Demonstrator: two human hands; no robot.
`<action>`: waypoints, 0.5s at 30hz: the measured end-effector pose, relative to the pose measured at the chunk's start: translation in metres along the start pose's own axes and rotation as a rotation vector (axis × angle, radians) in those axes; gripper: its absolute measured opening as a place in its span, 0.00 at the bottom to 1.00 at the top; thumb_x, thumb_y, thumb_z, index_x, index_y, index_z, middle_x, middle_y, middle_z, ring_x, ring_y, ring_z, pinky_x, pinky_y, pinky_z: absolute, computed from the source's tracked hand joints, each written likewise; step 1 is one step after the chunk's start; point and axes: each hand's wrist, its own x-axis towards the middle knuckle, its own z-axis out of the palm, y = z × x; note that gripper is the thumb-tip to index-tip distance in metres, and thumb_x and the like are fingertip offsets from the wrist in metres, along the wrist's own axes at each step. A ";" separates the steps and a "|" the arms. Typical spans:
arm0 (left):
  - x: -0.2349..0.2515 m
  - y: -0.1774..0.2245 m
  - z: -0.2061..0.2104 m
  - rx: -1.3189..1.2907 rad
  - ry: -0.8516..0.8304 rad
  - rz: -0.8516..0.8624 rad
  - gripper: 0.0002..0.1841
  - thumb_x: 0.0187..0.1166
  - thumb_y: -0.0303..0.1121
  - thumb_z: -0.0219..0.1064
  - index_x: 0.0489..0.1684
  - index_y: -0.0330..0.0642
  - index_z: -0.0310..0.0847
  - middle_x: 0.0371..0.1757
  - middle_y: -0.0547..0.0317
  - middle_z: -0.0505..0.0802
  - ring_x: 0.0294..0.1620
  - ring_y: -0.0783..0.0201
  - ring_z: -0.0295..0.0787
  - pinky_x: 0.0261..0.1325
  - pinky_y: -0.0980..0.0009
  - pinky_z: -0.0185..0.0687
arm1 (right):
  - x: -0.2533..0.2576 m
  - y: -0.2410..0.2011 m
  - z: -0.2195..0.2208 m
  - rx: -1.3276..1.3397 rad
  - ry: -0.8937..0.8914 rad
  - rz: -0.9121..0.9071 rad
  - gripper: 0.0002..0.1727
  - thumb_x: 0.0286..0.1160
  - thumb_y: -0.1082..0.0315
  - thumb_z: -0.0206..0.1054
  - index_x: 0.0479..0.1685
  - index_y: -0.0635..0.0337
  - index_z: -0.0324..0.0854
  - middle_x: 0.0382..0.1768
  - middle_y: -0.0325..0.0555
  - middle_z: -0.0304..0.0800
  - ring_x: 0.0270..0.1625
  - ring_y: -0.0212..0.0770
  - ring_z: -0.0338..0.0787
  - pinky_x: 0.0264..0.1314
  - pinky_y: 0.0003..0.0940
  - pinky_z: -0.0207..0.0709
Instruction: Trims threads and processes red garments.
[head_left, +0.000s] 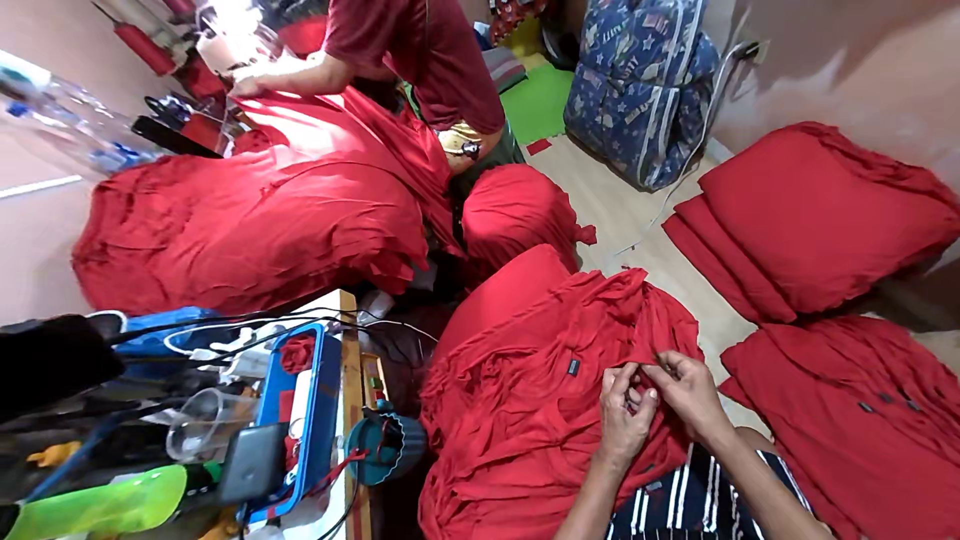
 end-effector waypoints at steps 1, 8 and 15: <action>0.000 0.001 0.000 -0.005 0.001 -0.007 0.25 0.70 0.26 0.67 0.67 0.20 0.79 0.52 0.41 0.84 0.38 0.74 0.78 0.41 0.83 0.75 | 0.001 0.000 -0.001 0.223 0.010 0.145 0.03 0.79 0.76 0.64 0.40 0.67 0.82 0.19 0.33 0.78 0.17 0.21 0.70 0.21 0.16 0.65; -0.011 0.006 0.003 0.224 0.122 0.069 0.19 0.70 0.25 0.66 0.59 0.24 0.86 0.50 0.39 0.88 0.37 0.68 0.85 0.43 0.78 0.82 | -0.001 0.005 -0.008 0.951 0.029 0.657 0.12 0.92 0.66 0.51 0.34 0.51 0.71 0.08 0.28 0.65 0.07 0.20 0.62 0.08 0.13 0.56; -0.020 0.020 -0.013 0.281 0.163 0.075 0.12 0.71 0.23 0.68 0.47 0.25 0.90 0.41 0.44 0.92 0.39 0.68 0.90 0.49 0.78 0.86 | -0.007 0.000 -0.010 1.057 -0.064 0.730 0.22 0.95 0.62 0.47 0.24 0.50 0.71 0.08 0.27 0.66 0.06 0.18 0.61 0.08 0.11 0.55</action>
